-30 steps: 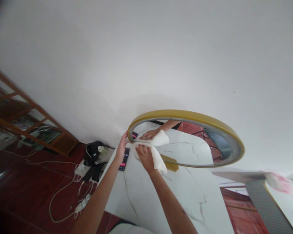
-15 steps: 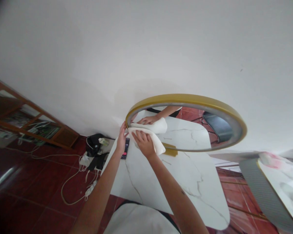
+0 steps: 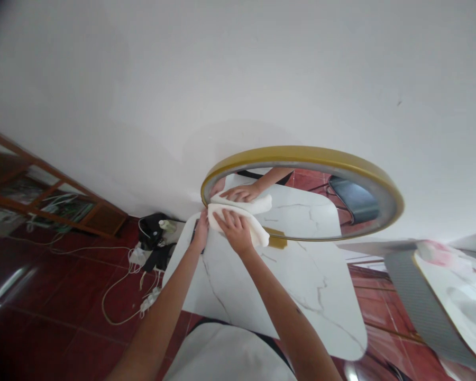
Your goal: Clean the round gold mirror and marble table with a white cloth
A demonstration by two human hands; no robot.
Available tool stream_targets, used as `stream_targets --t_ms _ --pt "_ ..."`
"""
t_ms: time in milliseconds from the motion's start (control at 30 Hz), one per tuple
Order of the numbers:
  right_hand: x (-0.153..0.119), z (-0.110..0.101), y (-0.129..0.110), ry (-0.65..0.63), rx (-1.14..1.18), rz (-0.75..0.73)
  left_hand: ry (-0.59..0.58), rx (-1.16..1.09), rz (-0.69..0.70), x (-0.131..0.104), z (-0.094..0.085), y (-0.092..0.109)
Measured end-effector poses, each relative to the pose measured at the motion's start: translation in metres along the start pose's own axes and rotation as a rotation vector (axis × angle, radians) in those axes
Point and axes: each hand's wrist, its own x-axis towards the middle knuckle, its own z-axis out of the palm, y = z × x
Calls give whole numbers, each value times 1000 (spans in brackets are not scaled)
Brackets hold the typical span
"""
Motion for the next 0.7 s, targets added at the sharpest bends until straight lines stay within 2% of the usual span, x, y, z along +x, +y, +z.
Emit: stream_targets --t_ms 100,200,267,367,567,700 --pt "-17 21 5 -63 -5 0 56 -61 -179 5 2 -21" --pt "-48 47 14 -183 -14 68 58 -59 -244 4 3 -36" --pt "-66 56 19 -260 -36 138 58 -59 -283 1 3 -43" --pt "-79 53 25 -269 -46 145 58 -74 -317 -3 5 -52" --pt "-65 28 27 -104 8 80 15 -121 -358 -9 20 -68" --pt "-80 42 38 -165 -43 141 32 -108 -410 -12 28 -73"
